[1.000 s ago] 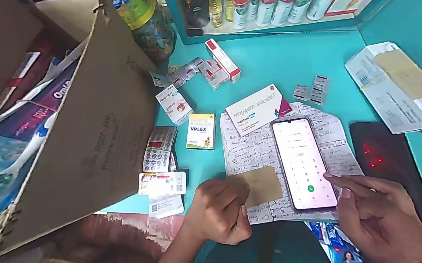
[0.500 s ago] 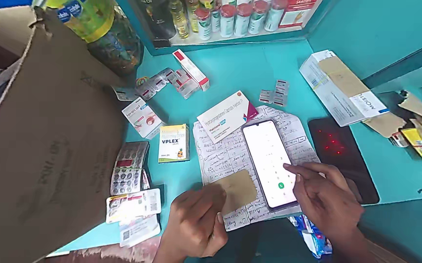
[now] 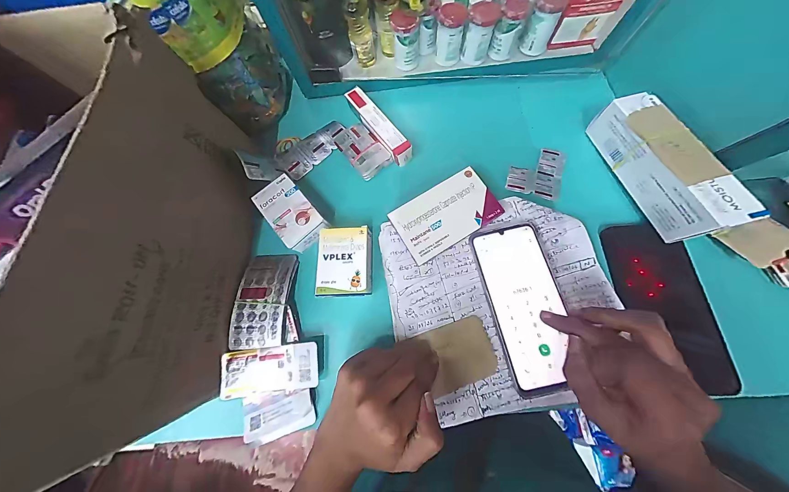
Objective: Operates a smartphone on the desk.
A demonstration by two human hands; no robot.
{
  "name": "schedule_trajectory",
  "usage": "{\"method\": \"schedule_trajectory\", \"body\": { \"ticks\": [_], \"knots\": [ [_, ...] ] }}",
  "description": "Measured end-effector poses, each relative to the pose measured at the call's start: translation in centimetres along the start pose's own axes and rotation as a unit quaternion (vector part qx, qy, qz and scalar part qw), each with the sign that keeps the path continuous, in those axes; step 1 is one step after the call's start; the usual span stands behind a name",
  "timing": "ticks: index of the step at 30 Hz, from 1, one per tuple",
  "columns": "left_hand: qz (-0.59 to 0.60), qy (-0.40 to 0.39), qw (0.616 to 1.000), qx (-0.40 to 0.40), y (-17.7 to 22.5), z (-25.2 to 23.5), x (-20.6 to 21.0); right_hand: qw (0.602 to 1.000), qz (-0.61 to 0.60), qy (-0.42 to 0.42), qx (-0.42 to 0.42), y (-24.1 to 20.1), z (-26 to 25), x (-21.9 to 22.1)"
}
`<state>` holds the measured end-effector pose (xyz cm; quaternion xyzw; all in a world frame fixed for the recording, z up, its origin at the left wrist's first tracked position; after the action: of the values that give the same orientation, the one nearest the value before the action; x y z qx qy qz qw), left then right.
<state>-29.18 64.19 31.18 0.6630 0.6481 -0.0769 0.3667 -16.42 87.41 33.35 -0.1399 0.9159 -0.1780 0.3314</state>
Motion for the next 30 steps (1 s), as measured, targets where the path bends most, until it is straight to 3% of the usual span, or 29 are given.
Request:
{"method": "schedule_trajectory", "body": {
  "ticks": [6,21,30],
  "knots": [
    [0.002,-0.007,1.0,0.004,0.0,0.0,0.0,0.998,-0.009,0.055,0.009,0.8,0.8,-0.3],
    [-0.009,-0.004,1.0,0.003,0.1,-0.2,0.0,0.998,-0.024,0.059,0.02,1.0,1.1,-0.4],
    [-0.006,-0.008,1.0,-0.004,-0.1,-0.1,0.1,0.997,-0.034,0.003,-0.073,0.5,1.3,0.0]
  ]
}}
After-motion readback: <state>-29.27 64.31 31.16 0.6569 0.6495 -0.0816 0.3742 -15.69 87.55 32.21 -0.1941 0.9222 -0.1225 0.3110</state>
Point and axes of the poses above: each hand's wrist, its own z-axis away from the middle knuckle, its own x-axis out of the palm, y = z × x, the point moved 2 cm from there along -z, towards the middle knuckle, and after that the axes turned 7 degrees about y, right-handed, at the moved point
